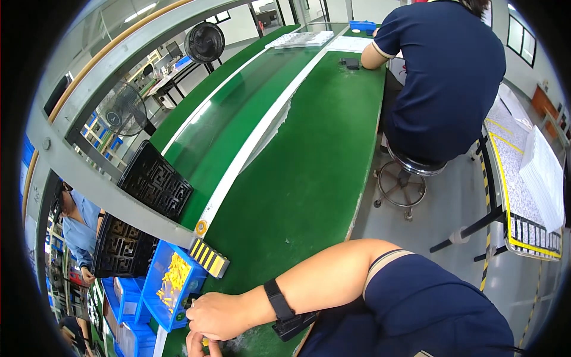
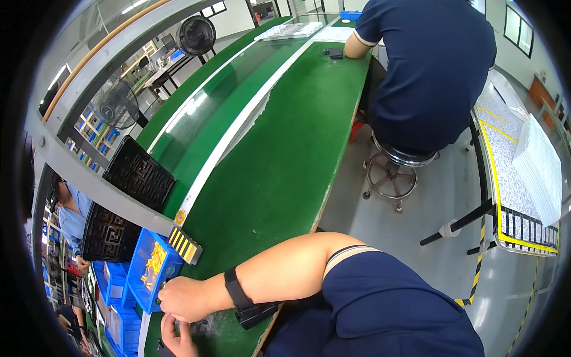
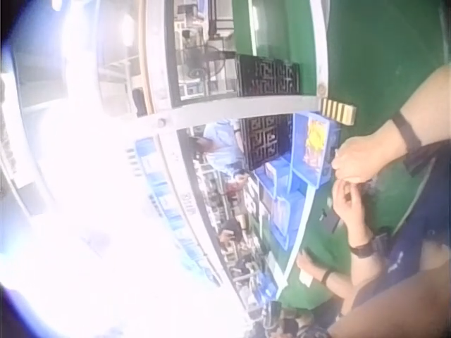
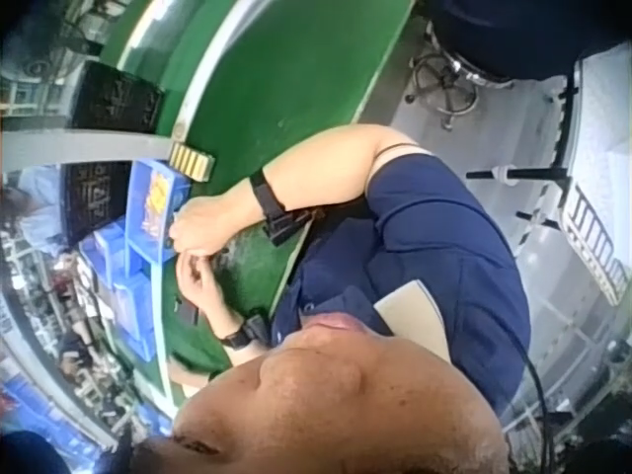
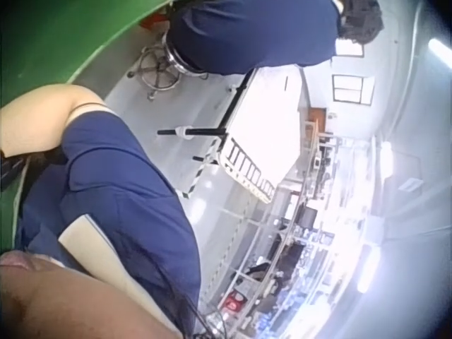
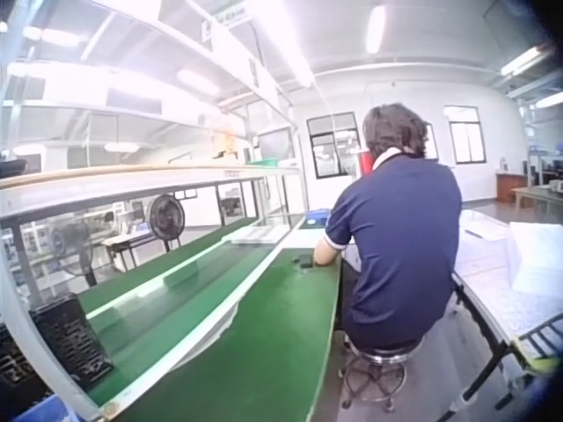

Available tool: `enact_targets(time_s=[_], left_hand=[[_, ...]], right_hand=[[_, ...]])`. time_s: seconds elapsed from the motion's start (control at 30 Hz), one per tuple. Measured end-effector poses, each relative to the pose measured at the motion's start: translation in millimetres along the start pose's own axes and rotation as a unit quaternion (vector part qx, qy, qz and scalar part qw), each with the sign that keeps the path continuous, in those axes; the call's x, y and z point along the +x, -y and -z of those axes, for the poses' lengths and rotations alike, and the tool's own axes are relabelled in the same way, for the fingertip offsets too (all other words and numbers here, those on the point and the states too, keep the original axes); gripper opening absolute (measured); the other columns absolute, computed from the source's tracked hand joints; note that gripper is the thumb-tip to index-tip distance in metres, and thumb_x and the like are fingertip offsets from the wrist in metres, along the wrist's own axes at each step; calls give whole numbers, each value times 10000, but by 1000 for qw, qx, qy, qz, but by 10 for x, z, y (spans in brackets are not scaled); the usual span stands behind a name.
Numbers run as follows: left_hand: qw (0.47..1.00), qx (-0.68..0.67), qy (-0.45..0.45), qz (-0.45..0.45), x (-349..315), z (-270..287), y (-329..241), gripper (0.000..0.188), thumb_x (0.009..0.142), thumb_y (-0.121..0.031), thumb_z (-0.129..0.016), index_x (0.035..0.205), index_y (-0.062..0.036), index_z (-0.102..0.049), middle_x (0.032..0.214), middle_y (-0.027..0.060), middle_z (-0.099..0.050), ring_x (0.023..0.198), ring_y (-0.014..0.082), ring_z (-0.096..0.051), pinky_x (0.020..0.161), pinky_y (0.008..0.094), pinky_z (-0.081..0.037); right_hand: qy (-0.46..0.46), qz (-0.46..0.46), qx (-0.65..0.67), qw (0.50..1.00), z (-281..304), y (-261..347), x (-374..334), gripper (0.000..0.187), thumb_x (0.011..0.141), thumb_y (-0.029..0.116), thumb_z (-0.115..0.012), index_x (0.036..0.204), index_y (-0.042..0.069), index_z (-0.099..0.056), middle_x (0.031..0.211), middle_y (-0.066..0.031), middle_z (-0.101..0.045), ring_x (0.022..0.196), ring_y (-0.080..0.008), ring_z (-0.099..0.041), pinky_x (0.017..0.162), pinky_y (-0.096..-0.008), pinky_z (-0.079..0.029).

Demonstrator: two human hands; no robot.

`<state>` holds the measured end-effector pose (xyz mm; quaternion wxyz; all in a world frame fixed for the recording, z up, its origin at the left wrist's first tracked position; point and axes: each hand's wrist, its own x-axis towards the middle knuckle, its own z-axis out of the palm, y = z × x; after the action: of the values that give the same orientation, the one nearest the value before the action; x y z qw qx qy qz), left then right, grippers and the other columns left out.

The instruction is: The recorder is applying yellow labels to small black electronic components at an assembly line workstation.

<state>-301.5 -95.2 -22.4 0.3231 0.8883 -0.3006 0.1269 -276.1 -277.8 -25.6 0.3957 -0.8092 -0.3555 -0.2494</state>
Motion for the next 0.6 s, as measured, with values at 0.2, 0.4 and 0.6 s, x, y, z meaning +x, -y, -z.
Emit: enact_targets(time_s=[0.2,0.4,0.6], left_hand=[[984,-137,-47,100,2,42,58,173,865,-38,-578,1014,48,-593,961,94,-606,832,154,-567,747,264,-472],[966,-214,-71,130,-32,38,308,158,876,-49,-567,995,50,-600,923,103,-621,811,162,-575,735,274,-476],[919,-341,-47,190,-44,0,290,168,895,-61,-540,1011,54,-584,945,119,-631,839,191,-594,785,312,-485]], right_hand=[[-58,4,30,998,-41,54,-14,133,686,144,-605,638,23,-576,686,-127,-536,677,-310,-557,588,-411,-452],[101,39,17,994,-85,71,-23,120,695,151,-596,692,32,-608,666,-129,-578,642,-291,-581,565,-397,-462],[220,128,64,965,-134,179,-158,141,684,197,-626,710,66,-673,593,-79,-602,585,-244,-601,538,-362,-471]])
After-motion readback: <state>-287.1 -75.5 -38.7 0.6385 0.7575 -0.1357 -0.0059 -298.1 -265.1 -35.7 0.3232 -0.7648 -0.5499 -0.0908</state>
